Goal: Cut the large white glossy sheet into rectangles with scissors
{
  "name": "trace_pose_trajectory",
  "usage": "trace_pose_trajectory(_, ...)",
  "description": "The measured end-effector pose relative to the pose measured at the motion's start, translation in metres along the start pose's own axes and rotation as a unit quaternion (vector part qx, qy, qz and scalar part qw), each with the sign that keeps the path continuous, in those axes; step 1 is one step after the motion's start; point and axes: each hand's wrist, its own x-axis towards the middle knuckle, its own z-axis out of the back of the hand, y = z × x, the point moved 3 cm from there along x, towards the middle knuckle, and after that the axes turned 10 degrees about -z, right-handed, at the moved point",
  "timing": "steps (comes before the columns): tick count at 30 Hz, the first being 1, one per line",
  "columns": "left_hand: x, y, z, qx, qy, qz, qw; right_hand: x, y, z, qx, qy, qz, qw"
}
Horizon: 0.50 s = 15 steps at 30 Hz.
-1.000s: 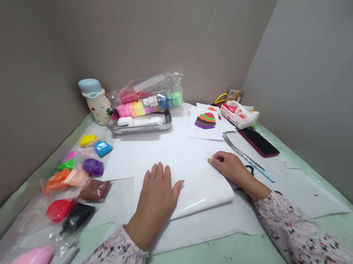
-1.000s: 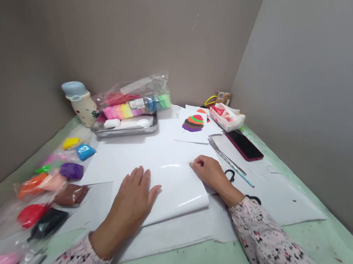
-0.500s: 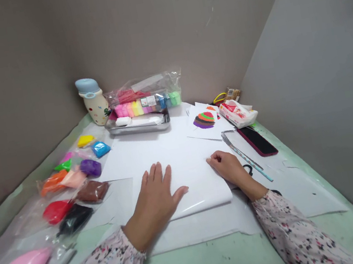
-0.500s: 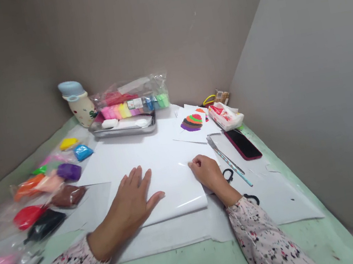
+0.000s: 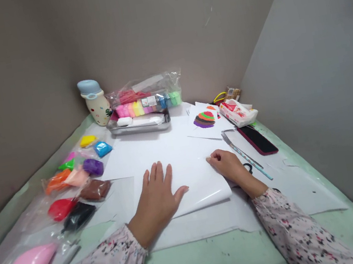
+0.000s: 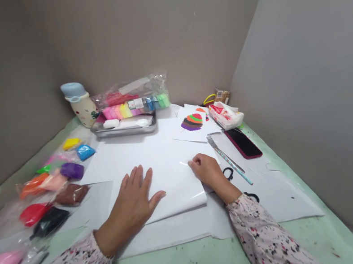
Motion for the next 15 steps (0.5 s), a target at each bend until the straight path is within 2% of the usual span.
trace_pose_trajectory(3,0.0,-0.001,-0.001,0.003,-0.008,-0.004,1.0,-0.013,0.015,0.02,-0.004,-0.06,0.036,0.998)
trace_pose_trajectory(5,0.0,-0.001,-0.001,0.001,-0.015,-0.009,1.0,-0.038,0.034,0.03,0.0,-0.089,0.094,0.992)
trace_pose_trajectory(6,0.0,-0.001,0.0,0.001,-0.017,-0.01,1.0,-0.054,0.045,0.032,0.004,-0.083,0.147,0.986)
trace_pose_trajectory(7,0.0,-0.001,0.0,0.001,-0.019,-0.01,1.0,-0.073,0.058,0.03,0.007,-0.07,0.254,0.965)
trace_pose_trajectory(8,0.0,-0.001,0.0,0.002,-0.019,-0.008,1.0,-0.093,0.068,0.025,-0.003,-0.047,0.345,0.937)
trace_pose_trajectory(10,0.0,-0.001,0.001,0.001,-0.021,-0.006,1.0,-0.126,0.08,0.008,-0.05,-0.014,0.443,0.895)
trace_pose_trajectory(12,0.0,-0.001,0.002,-0.003,-0.027,-0.008,1.0,-0.144,0.082,-0.012,-0.106,0.001,0.475,0.873)
trace_pose_trajectory(15,-0.001,-0.001,0.003,-0.005,-0.033,-0.017,0.999,-0.15,0.08,-0.032,-0.151,0.002,0.491,0.858)
